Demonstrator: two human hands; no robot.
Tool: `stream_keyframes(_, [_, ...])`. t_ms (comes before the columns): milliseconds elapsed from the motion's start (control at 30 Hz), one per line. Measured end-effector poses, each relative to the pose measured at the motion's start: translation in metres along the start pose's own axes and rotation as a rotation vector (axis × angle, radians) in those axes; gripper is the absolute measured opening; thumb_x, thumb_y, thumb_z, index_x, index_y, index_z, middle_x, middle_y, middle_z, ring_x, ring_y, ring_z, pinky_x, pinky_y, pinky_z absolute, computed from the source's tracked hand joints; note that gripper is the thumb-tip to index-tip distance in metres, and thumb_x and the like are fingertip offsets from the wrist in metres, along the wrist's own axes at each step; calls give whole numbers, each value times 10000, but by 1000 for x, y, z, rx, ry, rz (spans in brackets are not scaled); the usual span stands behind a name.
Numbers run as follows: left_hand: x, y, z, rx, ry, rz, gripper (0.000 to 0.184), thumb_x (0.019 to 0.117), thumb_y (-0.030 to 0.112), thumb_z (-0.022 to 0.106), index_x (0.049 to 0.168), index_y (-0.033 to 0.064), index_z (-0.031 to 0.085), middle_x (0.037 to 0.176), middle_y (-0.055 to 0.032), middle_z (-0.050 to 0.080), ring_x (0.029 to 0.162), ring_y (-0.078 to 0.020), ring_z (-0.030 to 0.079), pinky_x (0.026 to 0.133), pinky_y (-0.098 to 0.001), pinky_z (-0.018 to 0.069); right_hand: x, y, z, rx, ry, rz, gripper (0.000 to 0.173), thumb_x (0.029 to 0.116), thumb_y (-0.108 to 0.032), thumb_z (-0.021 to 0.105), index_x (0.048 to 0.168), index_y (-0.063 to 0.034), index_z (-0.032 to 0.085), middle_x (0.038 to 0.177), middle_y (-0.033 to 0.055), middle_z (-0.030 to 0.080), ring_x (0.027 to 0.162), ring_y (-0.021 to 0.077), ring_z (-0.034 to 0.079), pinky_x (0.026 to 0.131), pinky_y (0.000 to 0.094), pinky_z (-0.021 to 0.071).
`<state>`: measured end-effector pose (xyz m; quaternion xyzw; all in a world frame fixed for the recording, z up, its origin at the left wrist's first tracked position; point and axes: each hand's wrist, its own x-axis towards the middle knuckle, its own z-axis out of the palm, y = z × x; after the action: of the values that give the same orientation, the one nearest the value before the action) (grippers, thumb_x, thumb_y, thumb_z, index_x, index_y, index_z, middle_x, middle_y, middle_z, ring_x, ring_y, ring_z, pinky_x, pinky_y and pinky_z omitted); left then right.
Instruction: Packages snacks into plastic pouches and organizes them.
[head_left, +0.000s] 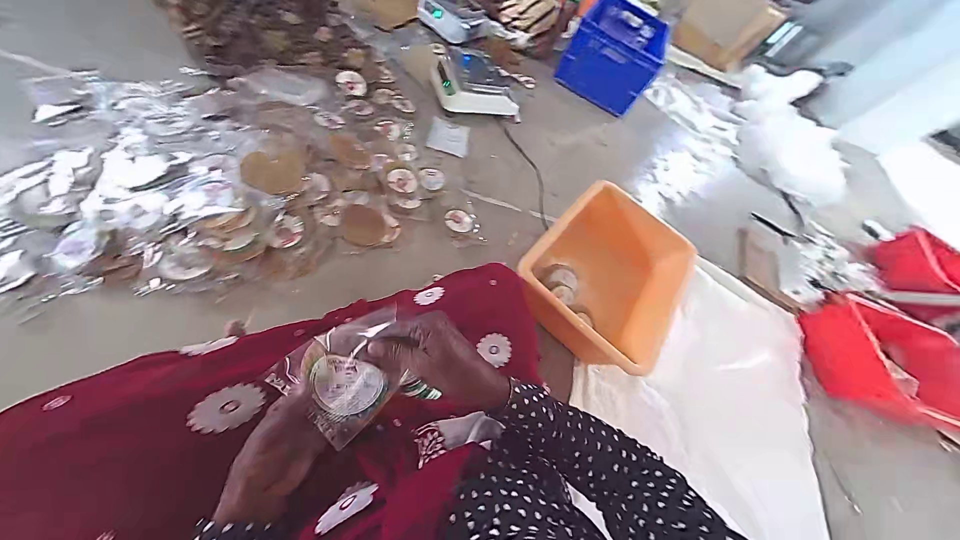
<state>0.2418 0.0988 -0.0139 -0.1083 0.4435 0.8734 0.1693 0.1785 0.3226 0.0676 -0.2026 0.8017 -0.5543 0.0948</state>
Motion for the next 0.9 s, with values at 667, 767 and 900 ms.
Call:
stream_keyframes(667, [42, 30, -10, 77, 94, -82, 412, 1099, 253, 291, 1243, 22, 600, 1085, -146, 708, 934, -290, 728, 810, -486, 629, -134, 161, -273, -846, 352, 715, 169, 1004, -111, 629, 1071, -20, 755, 1041, 239, 730, 1022, 446, 682, 943, 690, 469])
stream_keyframes(767, [54, 43, -11, 83, 136, -52, 403, 1101, 236, 292, 1233, 9, 598, 1074, -154, 714, 918, -299, 736, 802, -491, 633, -98, 146, -272, -843, 486, 678, 209, 1005, -133, 622, 1141, -10, 722, 1073, 263, 709, 1035, 472, 661, 935, 719, 453])
stream_keyframes(900, [72, 48, -15, 54, 154, -47, 417, 1109, 221, 269, 1230, -6, 597, 1069, -160, 714, 915, -292, 734, 797, -473, 632, 12, 129, -239, -666, 472, 426, 233, 1013, -162, 648, 1166, 3, 708, 1112, 228, 713, 1042, 389, 687, 946, 629, 513])
